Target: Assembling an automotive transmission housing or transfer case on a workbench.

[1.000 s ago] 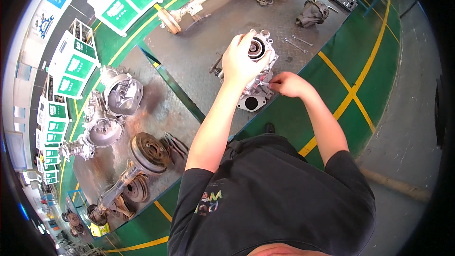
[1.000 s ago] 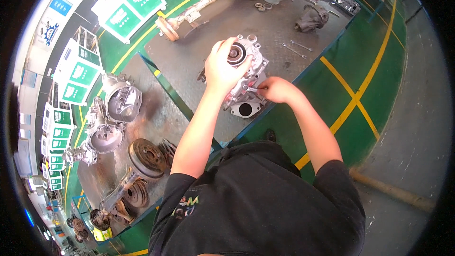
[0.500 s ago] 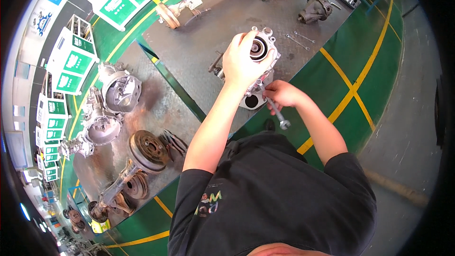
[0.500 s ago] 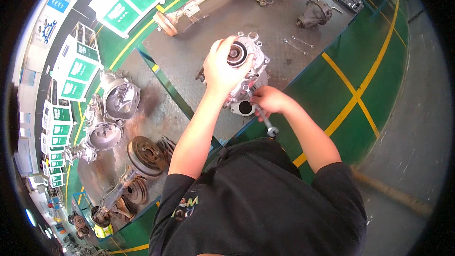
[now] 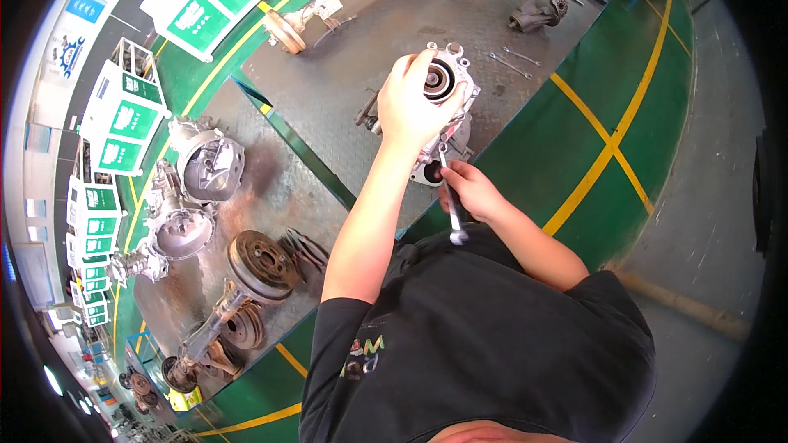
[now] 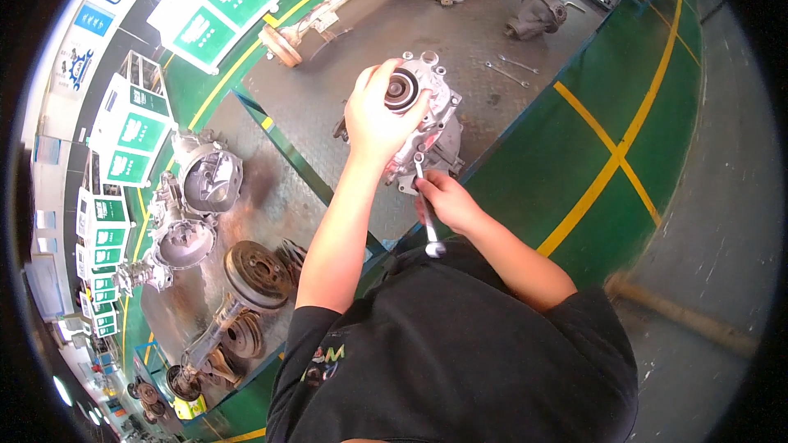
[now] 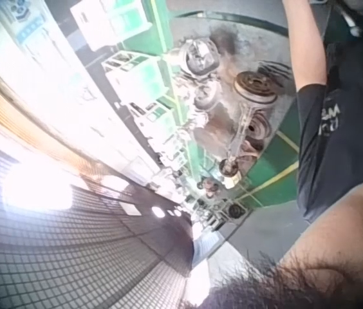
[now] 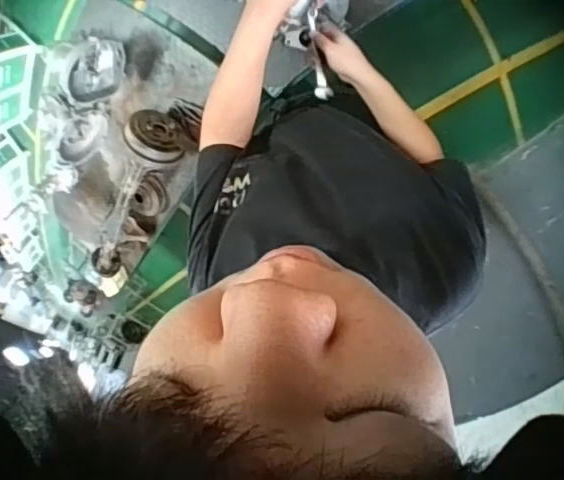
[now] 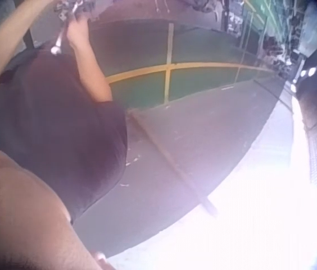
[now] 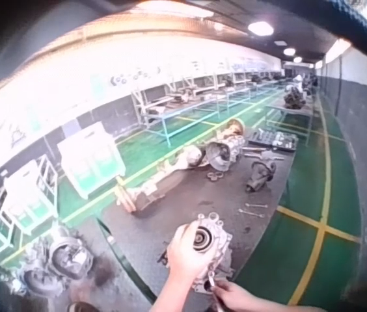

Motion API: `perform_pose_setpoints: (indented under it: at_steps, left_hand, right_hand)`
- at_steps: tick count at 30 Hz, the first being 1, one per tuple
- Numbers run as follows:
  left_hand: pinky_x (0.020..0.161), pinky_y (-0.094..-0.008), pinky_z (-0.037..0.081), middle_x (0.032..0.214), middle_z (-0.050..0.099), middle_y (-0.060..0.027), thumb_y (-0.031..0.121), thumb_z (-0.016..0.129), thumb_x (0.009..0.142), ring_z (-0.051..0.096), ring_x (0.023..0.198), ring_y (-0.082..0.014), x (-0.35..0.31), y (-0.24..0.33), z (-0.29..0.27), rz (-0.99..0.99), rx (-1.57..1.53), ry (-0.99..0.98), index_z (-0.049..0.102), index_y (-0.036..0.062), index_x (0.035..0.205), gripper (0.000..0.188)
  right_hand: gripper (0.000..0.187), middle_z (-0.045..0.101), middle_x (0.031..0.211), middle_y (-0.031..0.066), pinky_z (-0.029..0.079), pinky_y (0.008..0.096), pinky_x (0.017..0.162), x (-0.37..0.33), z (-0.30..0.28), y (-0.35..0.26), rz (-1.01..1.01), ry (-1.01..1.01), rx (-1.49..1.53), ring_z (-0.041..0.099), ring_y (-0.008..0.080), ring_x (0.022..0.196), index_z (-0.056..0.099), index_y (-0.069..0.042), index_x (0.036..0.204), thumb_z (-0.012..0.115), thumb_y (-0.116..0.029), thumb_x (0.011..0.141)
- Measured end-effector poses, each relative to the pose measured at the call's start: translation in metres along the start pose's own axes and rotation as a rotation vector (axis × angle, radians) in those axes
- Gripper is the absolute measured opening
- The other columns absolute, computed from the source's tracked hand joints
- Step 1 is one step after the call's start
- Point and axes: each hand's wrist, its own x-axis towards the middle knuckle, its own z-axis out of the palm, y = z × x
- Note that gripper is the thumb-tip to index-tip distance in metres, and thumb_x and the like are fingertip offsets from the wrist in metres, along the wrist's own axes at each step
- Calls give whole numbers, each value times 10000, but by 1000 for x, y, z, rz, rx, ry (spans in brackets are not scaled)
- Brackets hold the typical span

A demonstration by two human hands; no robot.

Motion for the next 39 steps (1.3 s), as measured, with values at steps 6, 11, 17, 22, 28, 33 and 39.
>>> perform_pose_setpoints:
  at_steps: [6, 11, 17, 22, 28, 33, 39]
  left_hand:
    - [846, -380, 584, 1094, 691, -129, 268, 884, 725, 723, 955, -284, -3, -1, -2, -13, 10, 3, 684, 39, 1192, 557]
    - [848, -385, 583, 1093, 690, -127, 269, 880, 727, 722, 958, -287, 0, 0, 0, 5, -3, 5, 682, 44, 1193, 554]
    - [844, -386, 583, 1091, 691, -124, 281, 880, 720, 722, 957, -288, 1, 2, 2, 6, -4, -1, 680, 53, 1196, 564]
    - [837, -383, 583, 1087, 693, -125, 276, 879, 721, 722, 944, -284, -1, -1, 2, 5, 21, 35, 684, 56, 1189, 552]
    - [828, -372, 581, 1063, 694, -123, 235, 871, 731, 720, 922, -275, -1, 3, 4, -1, -13, 49, 690, 51, 1167, 507]
    - [858, -358, 573, 1072, 692, -130, 207, 864, 748, 717, 953, -269, -1, 3, 4, 9, -7, 63, 689, 46, 1178, 492]
    - [882, -366, 568, 1112, 685, -138, 243, 866, 747, 712, 977, -270, 0, 2, 3, -10, -15, 18, 680, 35, 1200, 532]
  right_hand:
    - [296, 687, 828, 189, 521, 413, 748, -12, -35, -62, -176, 131, -960, 651, 290, 752, 723, -5, 1060, 609, -274, 1009]
    - [313, 717, 927, 225, 540, 462, 792, 21, -53, -104, -212, 51, -1322, 704, 386, 878, 767, -65, 1051, 659, -336, 937]
    - [307, 732, 871, 161, 531, 396, 717, 56, -54, -141, -18, -174, -1475, 681, 268, 768, 756, -42, 1073, 659, -300, 938]
    - [273, 485, 679, -15, 374, 289, 448, 50, -54, -128, 344, -229, -1095, 442, 111, 519, 717, -115, 1139, 580, -321, 1025]
    - [297, 309, 628, -45, 208, 266, 408, 29, -57, -44, 334, -210, -106, 239, 65, 456, 564, -72, 1069, 435, -334, 1121]
    - [307, 426, 667, 19, 280, 313, 427, 25, 18, 12, 80, 117, 357, 344, 126, 490, 529, -92, 1028, 416, -362, 1122]
    - [171, 507, 774, 61, 343, 326, 528, 2, 24, 6, 78, 34, 442, 435, 162, 605, 509, -61, 1030, 435, -210, 1075]
